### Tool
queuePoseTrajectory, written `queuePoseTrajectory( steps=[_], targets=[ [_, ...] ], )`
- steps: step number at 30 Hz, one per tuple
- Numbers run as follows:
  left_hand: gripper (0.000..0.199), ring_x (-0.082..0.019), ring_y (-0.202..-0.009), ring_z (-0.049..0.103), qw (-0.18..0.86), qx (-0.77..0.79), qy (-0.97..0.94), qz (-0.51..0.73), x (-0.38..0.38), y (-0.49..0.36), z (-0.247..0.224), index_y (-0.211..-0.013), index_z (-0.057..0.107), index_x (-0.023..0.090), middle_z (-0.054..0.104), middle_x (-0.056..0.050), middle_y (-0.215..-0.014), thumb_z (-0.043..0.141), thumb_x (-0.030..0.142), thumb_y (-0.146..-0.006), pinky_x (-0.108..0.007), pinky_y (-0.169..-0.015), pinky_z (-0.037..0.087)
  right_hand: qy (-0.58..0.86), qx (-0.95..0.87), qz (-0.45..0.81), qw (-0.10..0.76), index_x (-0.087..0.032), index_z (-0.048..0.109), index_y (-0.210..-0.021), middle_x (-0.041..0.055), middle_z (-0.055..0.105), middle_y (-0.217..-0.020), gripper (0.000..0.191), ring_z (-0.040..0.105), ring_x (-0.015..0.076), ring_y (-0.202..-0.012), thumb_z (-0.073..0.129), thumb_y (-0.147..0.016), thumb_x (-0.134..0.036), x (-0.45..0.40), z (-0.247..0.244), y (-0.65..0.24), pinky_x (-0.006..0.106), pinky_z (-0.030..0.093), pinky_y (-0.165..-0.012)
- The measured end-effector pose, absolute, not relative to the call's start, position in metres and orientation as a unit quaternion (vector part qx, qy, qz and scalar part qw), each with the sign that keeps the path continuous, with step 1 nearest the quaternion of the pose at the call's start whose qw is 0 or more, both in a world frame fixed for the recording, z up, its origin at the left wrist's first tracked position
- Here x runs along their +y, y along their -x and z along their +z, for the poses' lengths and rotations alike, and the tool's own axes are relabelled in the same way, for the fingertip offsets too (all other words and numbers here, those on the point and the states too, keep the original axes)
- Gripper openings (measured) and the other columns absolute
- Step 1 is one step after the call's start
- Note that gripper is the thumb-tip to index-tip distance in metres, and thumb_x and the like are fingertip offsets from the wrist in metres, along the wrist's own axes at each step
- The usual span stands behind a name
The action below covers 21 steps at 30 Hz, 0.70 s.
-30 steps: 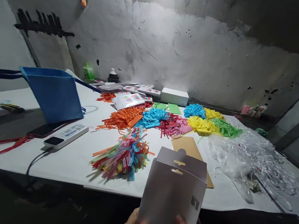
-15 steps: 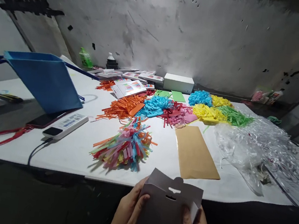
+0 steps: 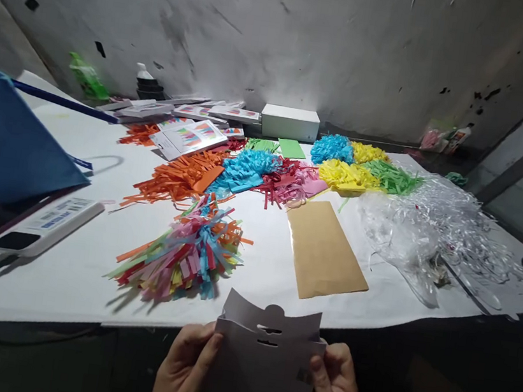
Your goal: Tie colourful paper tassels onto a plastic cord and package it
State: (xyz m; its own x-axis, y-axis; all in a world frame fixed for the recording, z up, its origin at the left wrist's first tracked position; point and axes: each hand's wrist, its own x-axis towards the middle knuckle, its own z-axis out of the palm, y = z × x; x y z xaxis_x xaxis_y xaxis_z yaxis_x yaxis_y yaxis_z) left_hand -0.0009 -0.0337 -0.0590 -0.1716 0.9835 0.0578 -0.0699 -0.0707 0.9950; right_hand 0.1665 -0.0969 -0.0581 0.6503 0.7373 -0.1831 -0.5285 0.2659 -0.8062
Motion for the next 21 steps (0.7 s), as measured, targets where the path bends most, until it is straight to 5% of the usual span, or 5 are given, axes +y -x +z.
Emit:
queuePoseTrajectory(
  steps=[5, 10, 13, 16, 21],
  targets=[
    [0.028, -0.02, -0.084, 0.07, 0.457, 0.487, -0.494, 0.557, -0.036, 0.002, -0.044, -0.074, 0.072, 0.02, 0.075, -0.003, -0.083, 0.08, 0.047, -0.076, -0.022, -0.077, 0.057, 0.379, -0.071, 0.508, 0.77, -0.021, 0.044, -0.069, -0.0071, 0.059, -0.065, 0.043, 0.056, 0.0095, -0.057, 0.086, -0.071, -0.032, -0.097, -0.053, -0.182, 0.019, 0.044, -0.054],
    [0.024, -0.018, -0.082, 0.071, 0.46, 0.47, -0.508, 0.556, -0.033, -0.001, -0.032, -0.08, 0.072, 0.021, 0.075, -0.003, -0.086, 0.079, 0.044, -0.078, -0.02, -0.075, 0.058, 0.454, -0.144, 0.381, 0.792, -0.019, 0.051, -0.066, -0.002, 0.067, -0.076, 0.036, 0.062, 0.0125, -0.069, 0.085, -0.072, -0.03, -0.096, -0.052, -0.179, 0.022, 0.05, -0.064],
    [0.031, -0.018, -0.078, 0.072, 0.476, 0.506, -0.466, 0.548, -0.03, 0.001, -0.032, -0.09, 0.072, 0.021, 0.075, -0.002, -0.083, 0.083, 0.045, -0.073, -0.016, -0.065, 0.058, 0.496, -0.144, 0.357, 0.779, -0.021, 0.06, -0.082, -0.0001, 0.071, -0.083, 0.029, 0.066, 0.0137, -0.073, 0.085, -0.072, -0.031, -0.095, -0.052, -0.178, 0.023, 0.052, -0.066],
    [0.041, -0.021, -0.084, 0.073, 0.52, 0.517, -0.438, 0.52, -0.031, 0.006, -0.034, -0.101, 0.072, 0.021, 0.075, -0.003, -0.087, 0.083, 0.047, -0.071, -0.017, -0.067, 0.058, 0.452, -0.129, 0.447, 0.761, -0.026, 0.06, -0.11, 0.0011, 0.075, -0.087, 0.046, 0.07, 0.0173, -0.075, 0.086, -0.072, -0.03, -0.096, -0.057, -0.184, 0.028, 0.055, -0.069],
    [0.036, -0.019, -0.078, 0.069, 0.524, 0.53, -0.45, 0.492, -0.033, 0.008, -0.032, -0.091, 0.073, 0.02, 0.074, -0.002, -0.082, 0.08, 0.05, -0.074, -0.018, -0.066, 0.055, 0.405, -0.132, 0.498, 0.756, -0.02, 0.064, -0.078, 0.0005, 0.074, -0.078, 0.024, 0.069, 0.0155, -0.069, 0.087, -0.071, -0.025, -0.099, -0.069, -0.193, 0.026, 0.055, -0.066]
  ],
)
